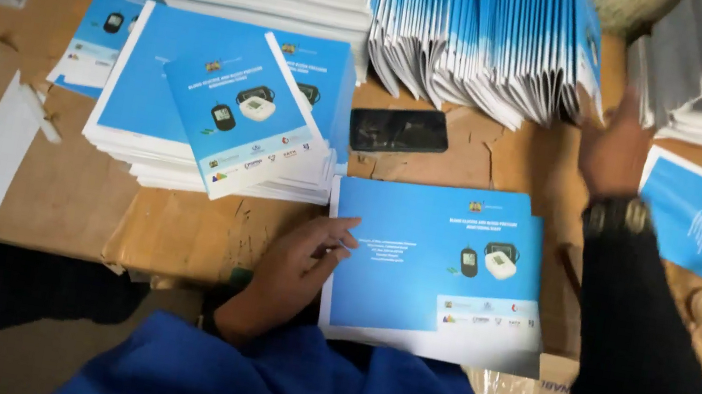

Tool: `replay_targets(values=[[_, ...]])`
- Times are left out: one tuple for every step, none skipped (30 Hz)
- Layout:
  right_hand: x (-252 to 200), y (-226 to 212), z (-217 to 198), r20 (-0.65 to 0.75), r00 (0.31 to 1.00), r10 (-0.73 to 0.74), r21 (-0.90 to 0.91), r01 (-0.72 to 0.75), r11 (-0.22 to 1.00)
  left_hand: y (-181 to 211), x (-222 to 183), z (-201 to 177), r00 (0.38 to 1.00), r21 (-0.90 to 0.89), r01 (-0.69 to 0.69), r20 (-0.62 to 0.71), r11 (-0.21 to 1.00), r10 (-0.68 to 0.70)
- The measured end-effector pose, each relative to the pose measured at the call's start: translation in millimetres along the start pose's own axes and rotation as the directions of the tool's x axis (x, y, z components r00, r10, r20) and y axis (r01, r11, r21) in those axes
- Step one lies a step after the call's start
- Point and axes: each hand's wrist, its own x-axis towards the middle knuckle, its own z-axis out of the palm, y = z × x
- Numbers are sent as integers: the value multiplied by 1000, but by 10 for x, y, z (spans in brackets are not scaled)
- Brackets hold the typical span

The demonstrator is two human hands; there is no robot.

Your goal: Folding printed sheets into booklets and stacking them on a table.

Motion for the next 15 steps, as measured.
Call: replay_targets(values=[[-257,-77,-168,-10,1000,-4,-3,4,1000,-21,-2,-6,1000,-1,-11,-2,1000,11],[-455,-170,-305,134,989,56,56,-64,996,-44,-30,9,999,-13,-46,23,999,46],[-665,-252,-438,281,954,104,102,-137,985,-72,-63,26,995,-25,-81,48,996,82],[-869,-397,-556,290,953,90,109,-126,986,-89,-75,47,997,-23,-72,34,997,73],[-1069,-523,-670,316,944,92,255,-178,950,-115,-76,76,989,56,-139,48,989,137],[-1413,-648,-823,363,924,119,383,-264,885,-135,-151,108,980,126,-187,95,974,176],[-1517,-727,-889,390,911,132,377,-289,880,-120,-102,108,984,122,-158,106,980,145],[-1749,-800,-1000,422,890,171,283,-309,908,-120,-151,151,966,201,-253,111,946,234],[-1970,-867,-1109,451,868,209,186,-321,929,-136,-195,207,938,274,-346,126,897,323],[-2136,-941,-1184,488,839,241,161,-359,919,-129,-242,249,948,252,-312,152,916,281],[-2293,-1026,-1271,448,872,197,176,-302,937,-117,-294,288,937,218,-308,240,926,255],[-2323,-1099,-1296,370,921,125,203,-211,956,-116,-236,298,914,198,-335,308,921,266],[-2472,-1124,-1341,375,917,134,198,-220,955,-188,-327,392,912,192,-331,315,924,262],[-2543,-1137,-1352,363,923,128,245,-227,943,-253,-353,466,895,249,-383,340,890,290],[-2606,-1157,-1371,350,929,122,292,-232,928,-307,-376,533,876,303,-432,366,849,315]])
